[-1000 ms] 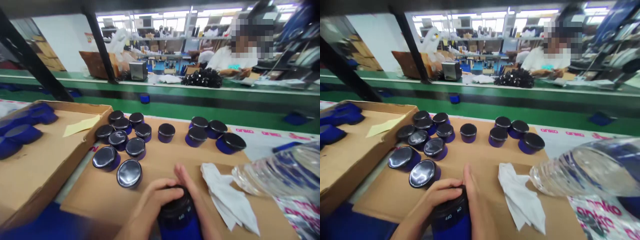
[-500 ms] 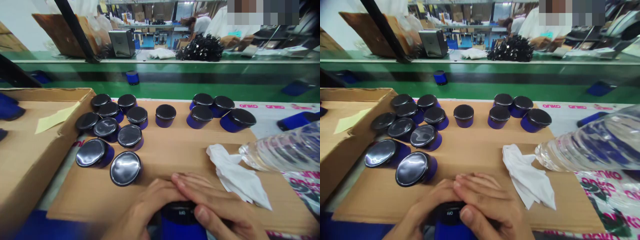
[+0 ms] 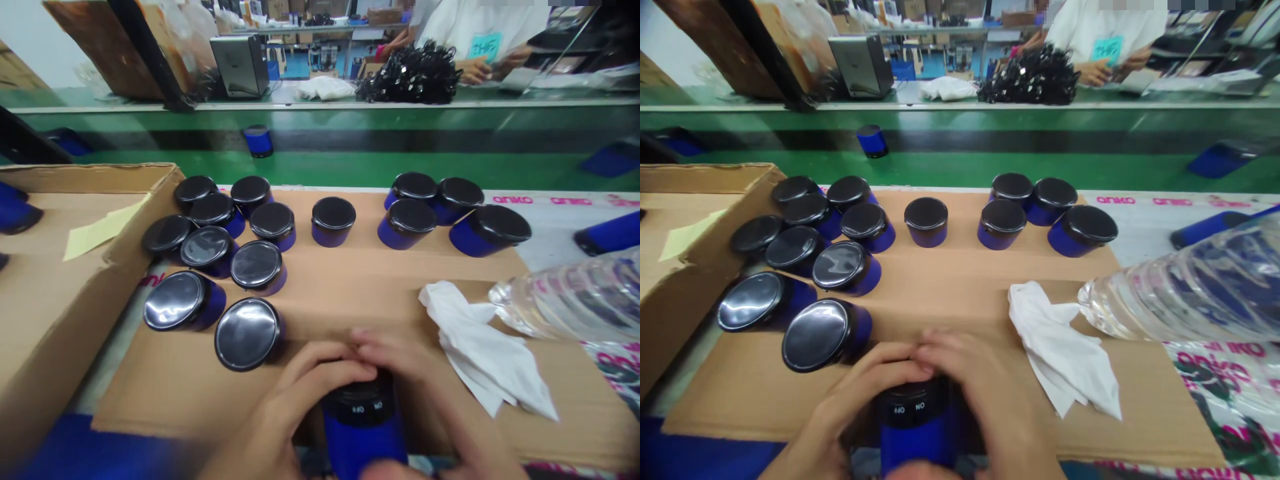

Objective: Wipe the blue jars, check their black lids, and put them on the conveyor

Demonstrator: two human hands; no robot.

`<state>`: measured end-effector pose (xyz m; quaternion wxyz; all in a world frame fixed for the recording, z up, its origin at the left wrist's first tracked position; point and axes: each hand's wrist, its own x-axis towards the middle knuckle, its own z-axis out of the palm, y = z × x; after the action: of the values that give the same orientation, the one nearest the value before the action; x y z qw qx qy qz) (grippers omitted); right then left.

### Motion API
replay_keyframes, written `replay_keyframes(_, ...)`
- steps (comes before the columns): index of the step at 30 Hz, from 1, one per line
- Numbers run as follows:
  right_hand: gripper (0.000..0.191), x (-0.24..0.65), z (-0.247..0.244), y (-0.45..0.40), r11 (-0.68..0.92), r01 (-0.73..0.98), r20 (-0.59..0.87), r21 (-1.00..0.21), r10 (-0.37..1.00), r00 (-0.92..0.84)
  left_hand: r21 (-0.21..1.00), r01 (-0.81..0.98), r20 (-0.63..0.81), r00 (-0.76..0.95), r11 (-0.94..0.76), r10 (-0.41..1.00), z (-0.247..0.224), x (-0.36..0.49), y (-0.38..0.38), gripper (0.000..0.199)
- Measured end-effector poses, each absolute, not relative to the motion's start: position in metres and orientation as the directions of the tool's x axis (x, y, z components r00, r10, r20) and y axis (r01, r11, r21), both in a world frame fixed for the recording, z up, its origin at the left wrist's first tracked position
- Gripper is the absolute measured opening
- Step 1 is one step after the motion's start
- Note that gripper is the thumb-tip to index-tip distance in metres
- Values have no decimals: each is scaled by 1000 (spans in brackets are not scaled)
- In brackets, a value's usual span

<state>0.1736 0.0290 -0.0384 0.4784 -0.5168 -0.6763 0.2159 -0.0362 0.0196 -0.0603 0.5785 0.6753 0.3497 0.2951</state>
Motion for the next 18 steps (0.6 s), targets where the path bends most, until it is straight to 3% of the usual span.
replay_keyframes(10,19,175,-44,27,601,462,524,-652,798,-298,974,225,-101,540,-28,836,-52,-33,13,97)
replay_keyframes(14,16,178,-49,26,434,537,439,-724,889,-127,976,219,-131,540,12,832,-48,-32,13,91)
replay_keyframes(18,20,172,-45,28,348,471,387,-810,922,-16,976,218,-132,527,17,839,-47,-31,14,83)
